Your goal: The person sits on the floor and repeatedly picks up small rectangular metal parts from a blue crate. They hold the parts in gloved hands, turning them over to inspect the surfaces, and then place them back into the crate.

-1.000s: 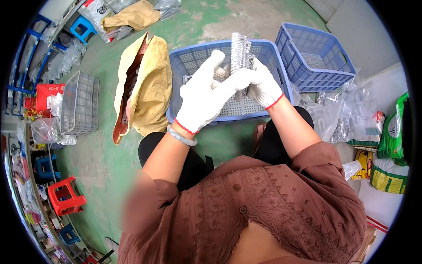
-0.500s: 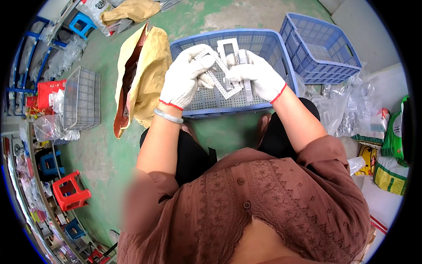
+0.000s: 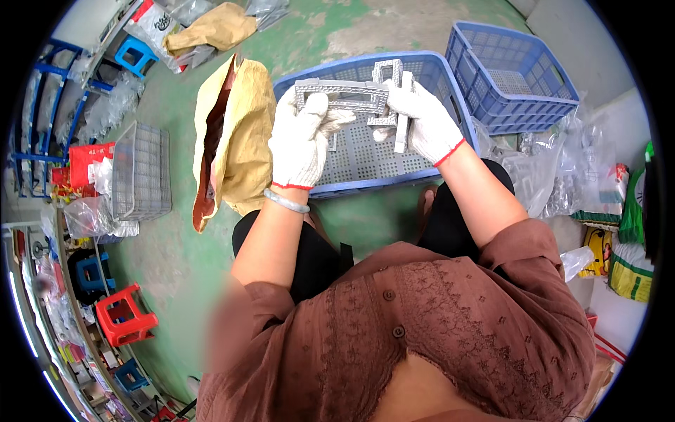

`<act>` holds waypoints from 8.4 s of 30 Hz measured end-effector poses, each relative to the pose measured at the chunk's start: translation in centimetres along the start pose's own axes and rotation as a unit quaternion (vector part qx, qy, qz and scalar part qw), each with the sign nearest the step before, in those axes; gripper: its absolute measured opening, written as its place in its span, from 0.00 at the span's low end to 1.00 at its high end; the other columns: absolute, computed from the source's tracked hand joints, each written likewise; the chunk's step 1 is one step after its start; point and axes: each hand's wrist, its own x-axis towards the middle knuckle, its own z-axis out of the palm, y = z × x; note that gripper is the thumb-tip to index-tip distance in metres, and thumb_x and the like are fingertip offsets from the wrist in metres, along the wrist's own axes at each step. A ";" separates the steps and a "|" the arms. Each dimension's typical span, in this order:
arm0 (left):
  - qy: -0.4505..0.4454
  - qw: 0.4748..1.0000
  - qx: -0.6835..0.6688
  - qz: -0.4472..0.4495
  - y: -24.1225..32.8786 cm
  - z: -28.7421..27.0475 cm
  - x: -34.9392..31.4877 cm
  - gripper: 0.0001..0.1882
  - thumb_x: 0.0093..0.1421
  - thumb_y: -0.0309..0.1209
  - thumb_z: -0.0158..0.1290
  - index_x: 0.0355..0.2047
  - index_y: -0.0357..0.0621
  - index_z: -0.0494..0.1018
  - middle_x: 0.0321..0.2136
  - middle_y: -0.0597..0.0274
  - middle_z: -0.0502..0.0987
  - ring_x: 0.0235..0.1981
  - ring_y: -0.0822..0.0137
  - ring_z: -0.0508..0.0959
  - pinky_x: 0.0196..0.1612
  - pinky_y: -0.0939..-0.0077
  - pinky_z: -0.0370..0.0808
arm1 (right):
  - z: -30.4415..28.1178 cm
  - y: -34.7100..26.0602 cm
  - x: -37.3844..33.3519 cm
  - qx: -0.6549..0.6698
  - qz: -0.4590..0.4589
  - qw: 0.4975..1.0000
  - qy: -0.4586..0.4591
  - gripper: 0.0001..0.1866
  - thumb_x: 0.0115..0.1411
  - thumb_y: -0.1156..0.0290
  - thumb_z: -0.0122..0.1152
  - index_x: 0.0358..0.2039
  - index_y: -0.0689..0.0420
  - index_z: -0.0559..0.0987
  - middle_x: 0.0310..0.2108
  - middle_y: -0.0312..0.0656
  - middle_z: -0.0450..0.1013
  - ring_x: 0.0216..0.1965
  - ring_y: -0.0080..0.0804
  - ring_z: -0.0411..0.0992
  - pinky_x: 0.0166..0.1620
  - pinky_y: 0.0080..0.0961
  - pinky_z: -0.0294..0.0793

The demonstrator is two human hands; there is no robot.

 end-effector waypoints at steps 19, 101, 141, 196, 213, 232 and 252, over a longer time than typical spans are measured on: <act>-0.019 0.999 -0.015 -0.028 -0.2 0.9 -1.1 0.23 0.62 0.20 0.54 0.57 0.37 0.63 0.50 0.42 0.72 0.50 0.44 0.78 0.53 0.53 0.78 | -1.2 -0.5 0.6 -0.026 -0.100 0.995 0.000 0.14 0.59 0.79 0.58 0.46 0.62 0.73 0.38 0.43 0.76 0.34 0.33 0.78 0.31 0.34 0.85; -0.120 0.958 -0.019 -0.259 0.8 0.7 -1.1 0.23 0.67 0.37 0.52 0.57 0.34 0.67 0.41 0.54 0.79 0.33 0.65 0.82 0.34 0.72 0.82 | 0.1 -0.7 -0.2 -0.087 -0.013 0.982 -0.165 0.30 0.51 0.84 0.64 0.56 0.64 0.69 0.48 0.48 0.75 0.46 0.36 0.77 0.45 0.29 0.81; -0.088 0.958 0.243 0.128 0.7 -0.5 -1.0 0.38 0.56 0.12 0.56 0.67 0.40 0.58 0.42 0.50 0.77 0.42 0.64 0.79 0.47 0.71 0.78 | -1.2 -1.0 0.7 -0.051 -0.065 0.992 -0.096 0.27 0.53 0.81 0.63 0.55 0.65 0.70 0.49 0.52 0.74 0.49 0.46 0.77 0.50 0.48 0.81; 0.355 0.486 0.757 0.255 8.9 -8.9 1.6 0.27 0.59 0.52 0.56 0.48 0.44 0.73 0.42 0.47 0.76 0.44 0.48 0.76 0.47 0.53 0.73 | -0.7 -0.4 1.5 0.013 -0.037 0.993 -0.114 0.15 0.60 0.72 0.63 0.45 0.63 0.74 0.45 0.49 0.74 0.43 0.40 0.77 0.49 0.41 0.80; -0.111 0.931 -0.087 -0.336 -2.0 2.0 -2.4 0.29 0.70 0.53 0.42 0.56 0.40 0.67 0.36 0.45 0.80 0.33 0.55 0.84 0.36 0.64 0.83 | 0.7 1.0 1.5 0.163 -0.015 0.980 -0.112 0.27 0.65 0.46 0.57 0.46 0.59 0.73 0.41 0.45 0.73 0.45 0.41 0.74 0.49 0.39 0.76; 0.043 0.981 0.011 -0.189 0.4 0.9 -1.1 0.30 0.70 0.53 0.44 0.47 0.33 0.72 0.28 0.48 0.80 0.25 0.58 0.80 0.31 0.67 0.78 | -0.1 0.5 1.2 0.117 -0.026 0.991 -0.055 0.24 0.69 0.49 0.50 0.52 0.56 0.75 0.53 0.48 0.73 0.54 0.49 0.72 0.58 0.52 0.70; 0.040 0.993 0.009 -0.107 1.4 1.1 -1.6 0.24 0.72 0.46 0.44 0.50 0.34 0.73 0.28 0.53 0.78 0.24 0.65 0.77 0.28 0.71 0.77 | -1.2 1.2 1.5 0.103 -0.003 0.980 -0.171 0.36 0.67 0.45 0.50 0.64 0.62 0.65 0.57 0.60 0.70 0.57 0.57 0.70 0.60 0.53 0.69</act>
